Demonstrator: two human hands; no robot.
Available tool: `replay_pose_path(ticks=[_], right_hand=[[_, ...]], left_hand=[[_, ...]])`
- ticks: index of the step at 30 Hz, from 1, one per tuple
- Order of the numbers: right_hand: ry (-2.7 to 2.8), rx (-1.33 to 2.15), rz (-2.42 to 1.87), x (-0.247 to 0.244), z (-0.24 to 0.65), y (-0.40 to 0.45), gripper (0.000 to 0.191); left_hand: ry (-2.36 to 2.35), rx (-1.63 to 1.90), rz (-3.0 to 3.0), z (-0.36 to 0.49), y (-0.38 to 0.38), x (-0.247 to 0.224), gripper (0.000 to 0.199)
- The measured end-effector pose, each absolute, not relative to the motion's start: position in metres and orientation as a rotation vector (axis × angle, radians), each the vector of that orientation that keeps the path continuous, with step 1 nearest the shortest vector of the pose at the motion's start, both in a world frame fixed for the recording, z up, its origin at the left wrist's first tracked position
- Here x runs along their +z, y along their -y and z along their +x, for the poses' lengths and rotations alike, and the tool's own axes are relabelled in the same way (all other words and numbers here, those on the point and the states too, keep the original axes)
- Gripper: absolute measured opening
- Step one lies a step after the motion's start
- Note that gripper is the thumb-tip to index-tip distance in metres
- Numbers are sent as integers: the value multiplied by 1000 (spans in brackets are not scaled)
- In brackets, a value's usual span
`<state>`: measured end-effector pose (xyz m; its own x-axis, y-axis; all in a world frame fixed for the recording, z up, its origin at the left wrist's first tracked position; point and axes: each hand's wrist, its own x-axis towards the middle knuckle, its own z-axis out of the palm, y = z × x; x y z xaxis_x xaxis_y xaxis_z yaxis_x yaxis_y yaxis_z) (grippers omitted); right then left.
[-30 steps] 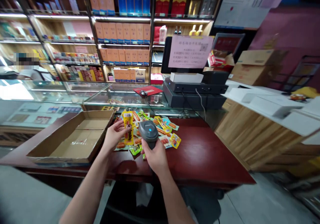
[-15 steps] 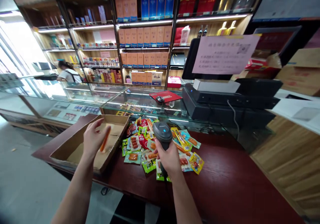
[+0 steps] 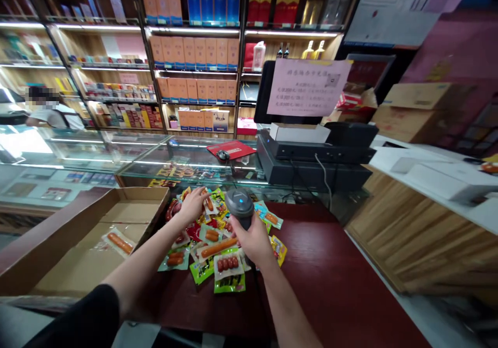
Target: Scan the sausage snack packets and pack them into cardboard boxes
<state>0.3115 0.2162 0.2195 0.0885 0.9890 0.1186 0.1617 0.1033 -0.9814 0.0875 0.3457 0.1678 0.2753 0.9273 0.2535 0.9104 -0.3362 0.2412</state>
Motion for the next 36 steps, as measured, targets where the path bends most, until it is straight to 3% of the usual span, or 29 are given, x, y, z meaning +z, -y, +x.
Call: replay_pose_path(ticks=[4,9,12,17,24,36], right_hand=[[1364,1130,-1201,213,322,-240,31],[1408,1328,-1143,204,326,-253,30],[1453,1325,-1063,214,324,-255,29],[1531,1272,-1090,227,320,-258,26],[1596,1184,-1109,231,323,-254,21],[1647,1162,-1108,223,334,-261,34]], left_hand=[[-1558,635,2491,85,-365,168,41],[-1322,1177,2050,93,-356,181,29],[-1172,1304,1605,100,-346,195,36],[-1059,1189,1259,105,-337,208,52],[-1051,1105,1191,116,-339,198,55],[-1060,979,1288,127,-334,203,59]])
